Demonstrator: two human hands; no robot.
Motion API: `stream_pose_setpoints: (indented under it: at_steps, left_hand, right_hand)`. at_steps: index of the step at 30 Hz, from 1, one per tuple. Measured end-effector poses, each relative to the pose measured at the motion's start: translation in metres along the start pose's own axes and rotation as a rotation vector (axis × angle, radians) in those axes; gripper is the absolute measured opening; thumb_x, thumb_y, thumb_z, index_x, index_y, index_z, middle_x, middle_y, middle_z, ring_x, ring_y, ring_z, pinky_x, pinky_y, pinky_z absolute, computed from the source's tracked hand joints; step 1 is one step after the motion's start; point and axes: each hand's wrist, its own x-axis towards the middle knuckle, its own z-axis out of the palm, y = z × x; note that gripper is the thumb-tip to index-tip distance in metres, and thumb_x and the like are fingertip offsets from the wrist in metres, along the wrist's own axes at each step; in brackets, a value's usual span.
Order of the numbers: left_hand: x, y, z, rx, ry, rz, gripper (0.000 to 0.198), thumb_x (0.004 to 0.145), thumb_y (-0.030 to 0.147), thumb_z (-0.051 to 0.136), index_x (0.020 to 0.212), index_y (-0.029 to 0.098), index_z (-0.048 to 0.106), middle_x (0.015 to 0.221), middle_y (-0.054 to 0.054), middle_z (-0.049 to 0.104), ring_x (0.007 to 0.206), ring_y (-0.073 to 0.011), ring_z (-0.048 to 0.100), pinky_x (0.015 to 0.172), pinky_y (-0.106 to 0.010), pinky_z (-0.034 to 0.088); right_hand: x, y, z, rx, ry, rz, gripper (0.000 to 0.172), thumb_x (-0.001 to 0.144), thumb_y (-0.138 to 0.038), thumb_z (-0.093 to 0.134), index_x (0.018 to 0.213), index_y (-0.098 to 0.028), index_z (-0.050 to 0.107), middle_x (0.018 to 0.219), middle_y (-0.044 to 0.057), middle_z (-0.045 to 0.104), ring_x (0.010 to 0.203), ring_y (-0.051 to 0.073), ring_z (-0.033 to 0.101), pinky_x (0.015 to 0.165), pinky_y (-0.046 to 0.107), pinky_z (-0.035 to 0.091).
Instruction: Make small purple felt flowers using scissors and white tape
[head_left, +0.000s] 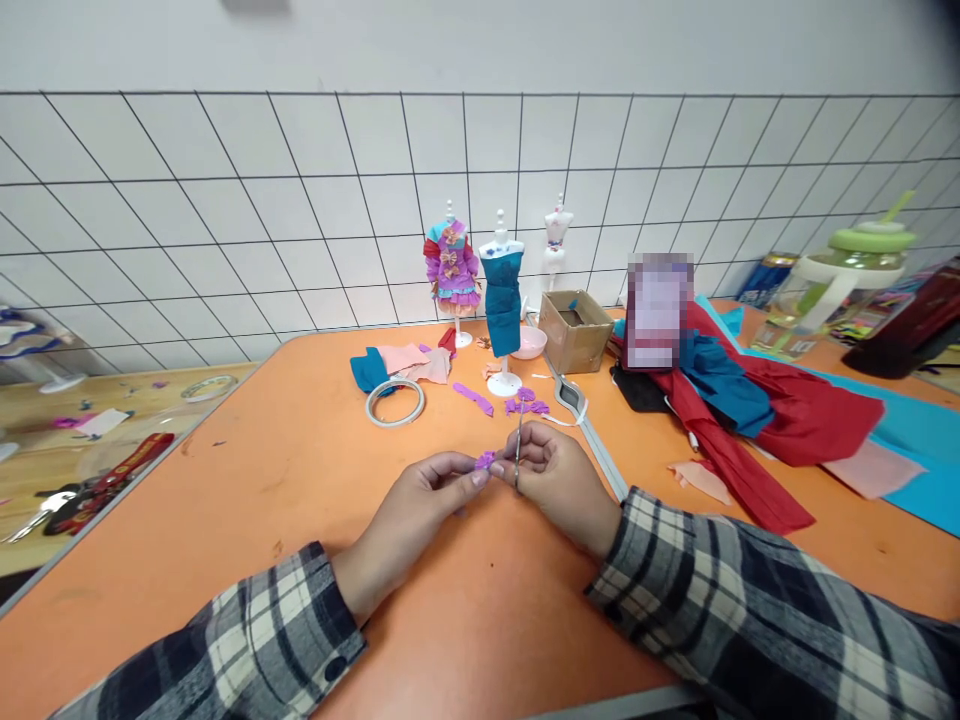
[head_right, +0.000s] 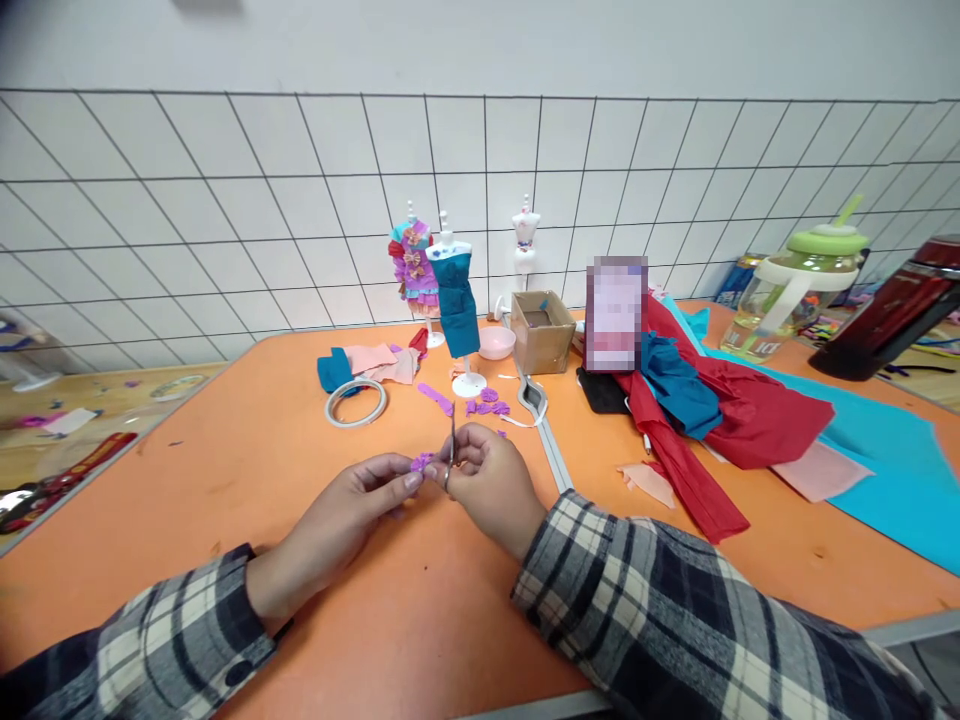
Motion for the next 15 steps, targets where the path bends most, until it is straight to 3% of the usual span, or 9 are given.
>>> stream_pose_setpoints:
  at_steps: [3, 6, 12, 15]
  left_hand:
    - [0.000, 0.000, 0.001, -0.067, 0.045, 0.004, 0.024, 0.074, 0.038, 0.072, 0.083, 0.016, 0.070, 0.084, -0.004, 0.067, 0.076, -0.0164, 0.055, 0.071, -0.027, 0.042]
    - [0.000, 0.004, -0.005, -0.223, -0.029, -0.004, 0.018, 0.073, 0.032, 0.072, 0.079, 0.015, 0.068, 0.079, -0.004, 0.065, 0.072, -0.0154, 0.055, 0.069, -0.027, 0.042]
    - [0.008, 0.011, -0.027, -0.348, -0.167, -0.006, 0.009, 0.073, 0.021, 0.070, 0.075, 0.014, 0.065, 0.072, -0.003, 0.059, 0.069, -0.0141, 0.053, 0.066, -0.026, 0.043]
    - [0.009, 0.010, -0.029, -0.367, -0.202, -0.028, 0.009, 0.072, 0.021, 0.070, 0.076, 0.014, 0.066, 0.073, -0.003, 0.059, 0.070, -0.0143, 0.052, 0.070, -0.027, 0.044]
  right_hand:
    - [-0.003, 0.001, 0.004, 0.002, -0.039, 0.006, 0.039, 0.061, -0.043, 0.078, 0.073, -0.019, 0.050, 0.070, -0.002, 0.061, 0.057, 0.010, 0.055, 0.057, 0.025, 0.046]
    - [-0.004, -0.002, -0.001, -0.072, -0.116, 0.002, 0.036, 0.064, -0.045, 0.075, 0.076, -0.018, 0.053, 0.072, 0.000, 0.062, 0.064, 0.012, 0.058, 0.062, 0.025, 0.048]
    - [-0.010, -0.010, -0.015, -0.189, -0.689, 0.205, 0.037, 0.071, -0.044, 0.070, 0.089, -0.012, 0.066, 0.069, 0.003, 0.065, 0.065, 0.013, 0.061, 0.065, 0.025, 0.048]
    - [-0.013, -0.011, -0.014, -0.207, -0.759, 0.279, 0.044, 0.072, -0.043, 0.070, 0.100, -0.011, 0.067, 0.066, 0.002, 0.065, 0.063, 0.012, 0.061, 0.065, 0.024, 0.047]
